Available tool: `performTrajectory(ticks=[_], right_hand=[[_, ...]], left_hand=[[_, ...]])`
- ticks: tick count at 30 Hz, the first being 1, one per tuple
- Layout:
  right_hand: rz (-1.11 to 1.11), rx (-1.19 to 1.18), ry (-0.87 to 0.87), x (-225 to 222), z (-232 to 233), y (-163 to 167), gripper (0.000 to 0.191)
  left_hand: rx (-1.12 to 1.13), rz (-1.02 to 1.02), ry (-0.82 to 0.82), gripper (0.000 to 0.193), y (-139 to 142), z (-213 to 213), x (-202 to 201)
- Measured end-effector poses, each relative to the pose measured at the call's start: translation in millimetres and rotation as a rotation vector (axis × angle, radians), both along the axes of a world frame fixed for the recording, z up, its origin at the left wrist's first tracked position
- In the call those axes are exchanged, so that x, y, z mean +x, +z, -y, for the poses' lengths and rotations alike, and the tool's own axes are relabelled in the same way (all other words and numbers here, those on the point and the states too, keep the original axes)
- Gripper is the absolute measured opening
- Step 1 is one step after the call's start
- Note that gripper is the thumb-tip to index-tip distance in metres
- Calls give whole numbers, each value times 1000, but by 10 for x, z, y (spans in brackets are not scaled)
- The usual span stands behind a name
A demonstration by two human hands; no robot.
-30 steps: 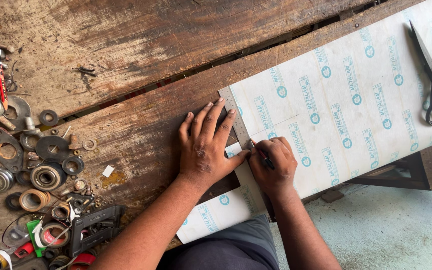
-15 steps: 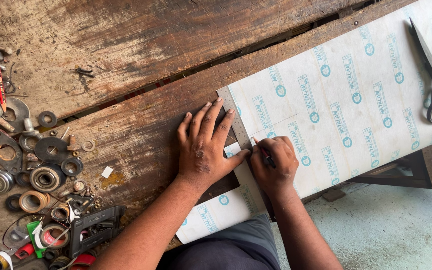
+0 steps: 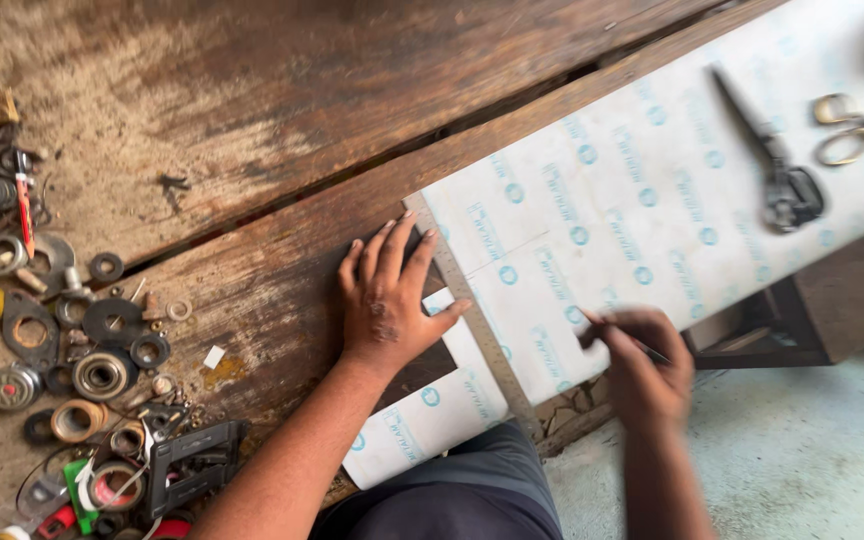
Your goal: The person moves an electric motor housing aside on the workbench, unrolls a white adhesive-backed sheet, and measures it with a steel ruler. They hold the ruler in place and draw straight marking lines along it with a pen at several positions along the sheet.
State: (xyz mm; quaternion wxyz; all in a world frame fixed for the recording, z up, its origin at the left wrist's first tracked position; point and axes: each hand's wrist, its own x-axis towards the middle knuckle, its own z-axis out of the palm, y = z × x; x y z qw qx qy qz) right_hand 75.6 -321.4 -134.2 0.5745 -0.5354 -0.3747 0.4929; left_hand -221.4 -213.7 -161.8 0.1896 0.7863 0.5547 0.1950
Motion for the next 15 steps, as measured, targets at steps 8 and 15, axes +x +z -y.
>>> performTrajectory(ticks=[8, 15], right_hand=[[-267, -422, -280, 725, 1196, -193, 28], [85, -511, 241, 9, 1746, -445, 38]], left_hand=[[19, -26, 14, 87, 100, -11, 31], [26, -39, 22, 90, 88, -16, 55]])
